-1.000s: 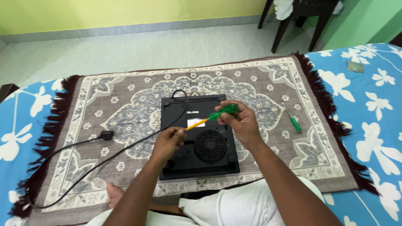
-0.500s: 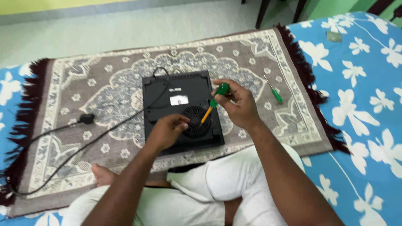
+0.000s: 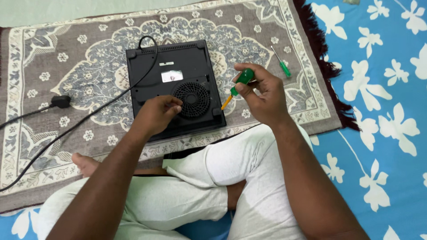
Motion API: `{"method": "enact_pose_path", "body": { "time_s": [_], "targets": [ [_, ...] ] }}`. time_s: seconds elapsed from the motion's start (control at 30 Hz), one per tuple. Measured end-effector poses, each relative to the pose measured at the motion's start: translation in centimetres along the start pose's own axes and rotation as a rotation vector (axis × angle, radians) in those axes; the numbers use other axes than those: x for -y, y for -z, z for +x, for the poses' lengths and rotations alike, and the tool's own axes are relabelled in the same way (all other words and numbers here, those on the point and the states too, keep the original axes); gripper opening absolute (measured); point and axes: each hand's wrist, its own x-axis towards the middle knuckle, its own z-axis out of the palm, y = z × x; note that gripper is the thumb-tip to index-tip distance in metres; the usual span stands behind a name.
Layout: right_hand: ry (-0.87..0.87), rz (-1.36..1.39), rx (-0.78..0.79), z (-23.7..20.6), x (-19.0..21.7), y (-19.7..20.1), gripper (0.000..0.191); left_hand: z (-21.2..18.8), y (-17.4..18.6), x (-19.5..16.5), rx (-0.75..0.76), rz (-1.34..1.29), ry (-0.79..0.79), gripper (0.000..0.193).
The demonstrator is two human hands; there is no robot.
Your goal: The person sits on a bed with an induction cooktop on a mat, flips the unit over, and uses a screwdriver to unscrew the back panel screws one at a time, working around the fan opening and repositioning the unit while removing screws.
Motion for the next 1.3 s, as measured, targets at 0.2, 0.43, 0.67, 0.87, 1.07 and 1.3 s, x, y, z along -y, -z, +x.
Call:
{"method": "enact_pose_path", "body": {
  "time_s": [0.2,0.43,0.67,0.87,1.07,1.3],
  "targets": [
    [0.030,-0.010,0.043,-0.39,0.35,0.34,0.034,-0.20,-0.08,0.04,0.007,0.014,-0.010,0.027],
    [0.031,-0.050,0.105,-0.63,0.45,-0.01,0.032,-0.34,-0.15,0.28,0.003,0.023,-0.007,0.026],
    [-0.021,-0.062,0.137,-0.55,0.01,-0.39,0.032,-0.38,-0.23,0.18,0.026,0.032,0.011,0.026],
    [-0.014,-0.023,0.156,-0.77,0.06,-0.08,0.031,-0.58,-0.16,-0.21,0.051,0.032,0.052,0.026],
    [-0.022,0.019,0.163,-0.71,0.10,-0.22,0.032,-0.73,-0.09,-0.51,0.052,0.027,0.051,0.026],
    [-0.009,0.008,0.160,-0.73,0.34,-0.32,0.032,-0.76,-0.15,-0.28,0.042,0.026,0.036,0.026]
  ]
}}
